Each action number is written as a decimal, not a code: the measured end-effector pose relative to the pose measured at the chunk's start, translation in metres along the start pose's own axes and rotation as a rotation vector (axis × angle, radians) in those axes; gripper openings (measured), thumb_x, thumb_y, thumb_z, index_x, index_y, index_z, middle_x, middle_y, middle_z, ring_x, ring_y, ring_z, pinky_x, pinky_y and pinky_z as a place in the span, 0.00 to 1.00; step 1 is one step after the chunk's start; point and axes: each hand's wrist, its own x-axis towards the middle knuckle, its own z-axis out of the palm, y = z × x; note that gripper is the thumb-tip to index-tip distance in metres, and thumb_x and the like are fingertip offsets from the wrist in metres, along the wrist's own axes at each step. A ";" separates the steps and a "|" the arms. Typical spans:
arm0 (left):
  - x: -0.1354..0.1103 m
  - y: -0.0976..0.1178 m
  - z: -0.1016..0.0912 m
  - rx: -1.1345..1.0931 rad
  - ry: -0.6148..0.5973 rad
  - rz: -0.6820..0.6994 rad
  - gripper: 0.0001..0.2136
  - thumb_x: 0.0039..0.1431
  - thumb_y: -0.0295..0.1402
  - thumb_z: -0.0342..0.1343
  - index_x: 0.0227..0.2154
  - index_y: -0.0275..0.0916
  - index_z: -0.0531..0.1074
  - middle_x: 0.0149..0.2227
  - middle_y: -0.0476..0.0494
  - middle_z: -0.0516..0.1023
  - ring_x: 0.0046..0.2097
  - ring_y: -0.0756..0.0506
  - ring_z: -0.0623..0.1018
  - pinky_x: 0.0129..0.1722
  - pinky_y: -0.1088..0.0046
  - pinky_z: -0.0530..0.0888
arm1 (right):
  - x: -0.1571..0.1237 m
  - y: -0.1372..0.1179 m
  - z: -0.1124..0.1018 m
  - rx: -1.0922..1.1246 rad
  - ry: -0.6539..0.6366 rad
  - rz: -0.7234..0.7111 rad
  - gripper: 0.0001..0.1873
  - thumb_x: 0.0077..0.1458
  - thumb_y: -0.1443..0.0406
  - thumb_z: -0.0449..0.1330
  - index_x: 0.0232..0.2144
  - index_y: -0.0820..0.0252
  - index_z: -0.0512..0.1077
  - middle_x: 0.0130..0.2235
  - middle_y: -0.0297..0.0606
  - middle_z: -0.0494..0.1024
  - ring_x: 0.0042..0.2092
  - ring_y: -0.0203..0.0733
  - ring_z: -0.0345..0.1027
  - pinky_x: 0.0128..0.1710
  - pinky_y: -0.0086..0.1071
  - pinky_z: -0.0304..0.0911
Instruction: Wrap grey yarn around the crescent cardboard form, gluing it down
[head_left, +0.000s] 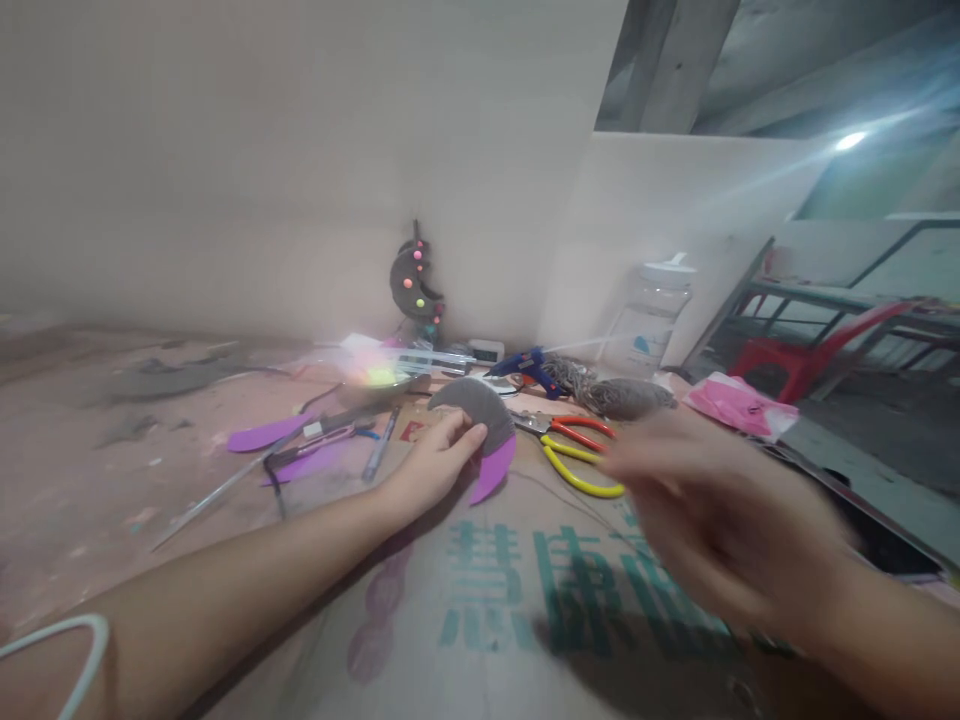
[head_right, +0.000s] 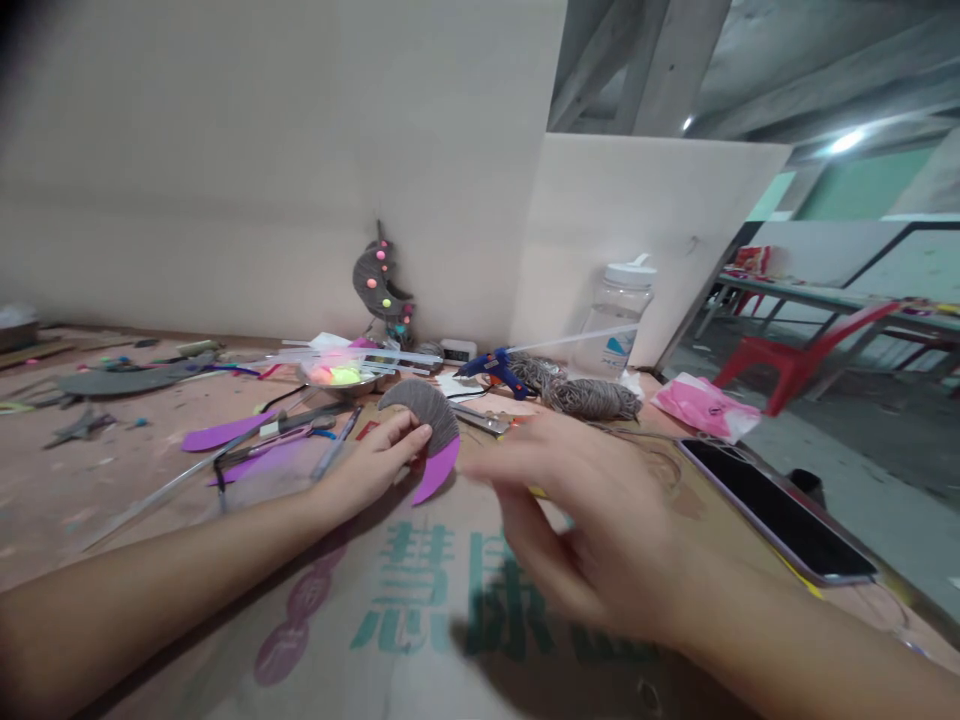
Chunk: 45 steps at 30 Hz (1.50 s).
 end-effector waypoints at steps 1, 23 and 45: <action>0.000 0.000 0.000 -0.001 0.010 0.010 0.14 0.61 0.43 0.48 0.24 0.41 0.59 0.23 0.53 0.66 0.26 0.50 0.68 0.30 0.74 0.66 | 0.024 0.006 0.006 -0.041 0.017 0.015 0.14 0.56 0.65 0.59 0.45 0.49 0.74 0.44 0.40 0.78 0.46 0.46 0.72 0.47 0.39 0.68; -0.005 0.010 0.000 0.137 -0.041 0.036 0.13 0.60 0.42 0.51 0.25 0.40 0.62 0.23 0.52 0.66 0.28 0.49 0.67 0.30 0.73 0.63 | 0.048 0.060 0.066 0.142 -0.126 0.369 0.12 0.58 0.59 0.56 0.30 0.60 0.73 0.33 0.36 0.78 0.37 0.41 0.70 0.39 0.34 0.63; -0.004 0.009 0.000 0.360 0.014 0.005 0.21 0.59 0.49 0.49 0.20 0.38 0.67 0.23 0.49 0.69 0.29 0.47 0.71 0.29 0.70 0.63 | 0.053 0.054 0.065 0.346 -0.157 0.449 0.15 0.59 0.56 0.54 0.28 0.61 0.71 0.29 0.34 0.75 0.32 0.37 0.68 0.33 0.29 0.62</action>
